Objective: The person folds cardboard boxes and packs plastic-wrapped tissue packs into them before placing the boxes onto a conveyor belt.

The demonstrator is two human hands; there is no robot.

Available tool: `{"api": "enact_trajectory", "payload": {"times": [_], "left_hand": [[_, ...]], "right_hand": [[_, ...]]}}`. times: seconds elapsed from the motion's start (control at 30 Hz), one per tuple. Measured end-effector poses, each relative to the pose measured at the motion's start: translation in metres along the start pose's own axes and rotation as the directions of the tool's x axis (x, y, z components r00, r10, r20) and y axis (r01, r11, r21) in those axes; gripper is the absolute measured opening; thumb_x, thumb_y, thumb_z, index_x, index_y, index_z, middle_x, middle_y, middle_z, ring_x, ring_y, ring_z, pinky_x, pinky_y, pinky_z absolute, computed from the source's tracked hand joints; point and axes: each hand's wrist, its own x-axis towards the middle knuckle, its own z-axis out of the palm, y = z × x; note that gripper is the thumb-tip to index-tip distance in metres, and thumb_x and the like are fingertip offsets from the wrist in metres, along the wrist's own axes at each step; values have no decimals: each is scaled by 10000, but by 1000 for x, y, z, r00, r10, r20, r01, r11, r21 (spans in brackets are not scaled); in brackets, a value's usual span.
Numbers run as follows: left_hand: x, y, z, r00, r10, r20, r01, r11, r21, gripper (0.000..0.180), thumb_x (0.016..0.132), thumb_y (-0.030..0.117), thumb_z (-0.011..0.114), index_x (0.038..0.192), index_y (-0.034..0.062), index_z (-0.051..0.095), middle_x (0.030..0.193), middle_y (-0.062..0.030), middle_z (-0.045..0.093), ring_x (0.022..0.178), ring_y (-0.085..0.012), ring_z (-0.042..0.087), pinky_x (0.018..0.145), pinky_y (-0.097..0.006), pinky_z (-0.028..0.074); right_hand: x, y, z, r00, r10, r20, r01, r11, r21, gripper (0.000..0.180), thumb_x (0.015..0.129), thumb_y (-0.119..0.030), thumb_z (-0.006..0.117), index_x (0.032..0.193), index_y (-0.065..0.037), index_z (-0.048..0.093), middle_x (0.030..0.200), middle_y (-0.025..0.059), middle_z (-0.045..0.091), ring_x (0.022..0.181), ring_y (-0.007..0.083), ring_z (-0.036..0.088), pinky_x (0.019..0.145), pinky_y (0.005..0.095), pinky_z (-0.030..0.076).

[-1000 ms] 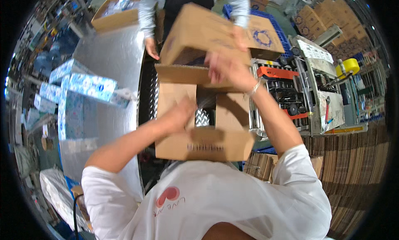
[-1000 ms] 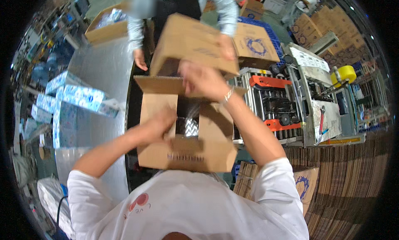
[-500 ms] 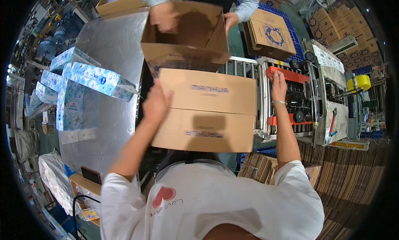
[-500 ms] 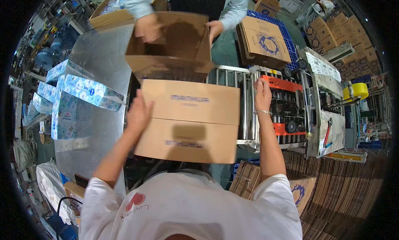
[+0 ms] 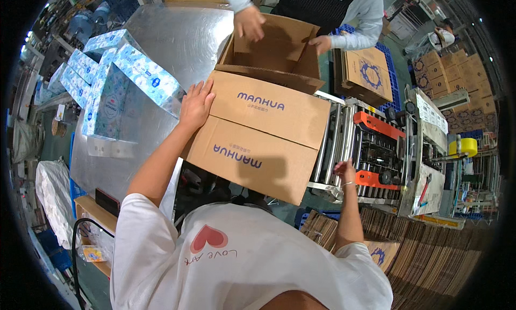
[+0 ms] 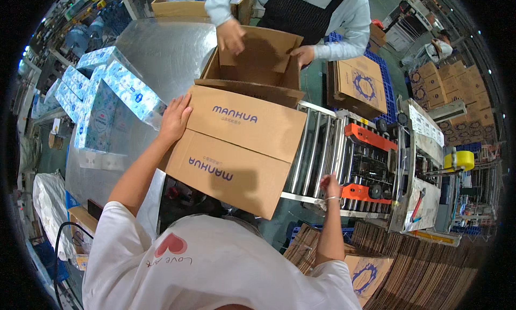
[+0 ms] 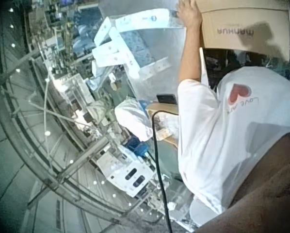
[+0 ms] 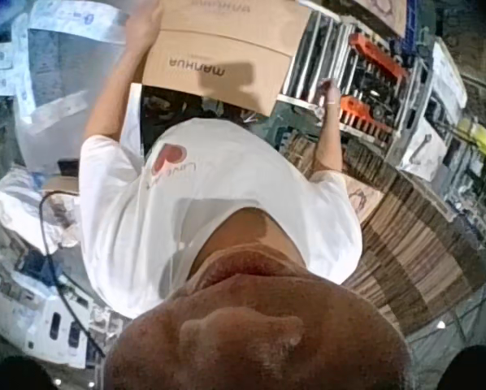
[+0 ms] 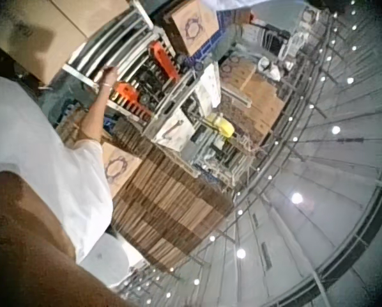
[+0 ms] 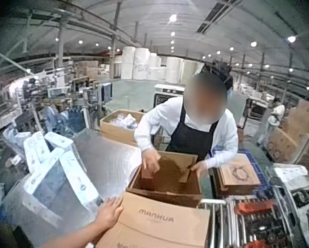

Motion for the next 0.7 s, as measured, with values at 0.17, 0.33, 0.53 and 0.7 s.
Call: {"api": "enact_trajectory", "payload": {"times": [0.17,0.33,0.53,0.7], "left_hand": [[14,-29,-2,996,-62,58,78,935,-347,437,898,325,390,1267,91,396,1241,-169,447,1157,-310,409,946,-381,345],[7,-49,-7,995,-71,63,88,944,-319,436,901,320,383,1278,101,387,1252,-168,437,1148,-303,424,943,-360,349],[10,-71,-5,995,-93,34,94,994,-47,434,907,341,361,1299,154,378,1273,-215,399,1195,-354,353,981,-402,300],[-32,-11,58,861,-191,471,502,459,-733,617,900,508,270,1334,69,289,1354,-141,326,1223,-305,327,1003,-386,272]], "right_hand": [[10,74,20,961,275,38,-277,959,56,511,842,-580,374,769,-104,544,627,50,564,585,195,560,525,364,439],[-29,128,139,889,449,87,-457,881,123,744,767,-679,391,1035,-1,540,937,115,587,830,255,574,711,386,467],[20,183,131,895,444,-36,-430,882,190,731,812,-639,365,1069,17,559,994,121,599,857,230,574,734,357,447],[11,77,-85,944,-300,-141,162,790,-591,416,895,-403,406,985,-40,587,902,69,605,770,167,575,664,339,463]]}}
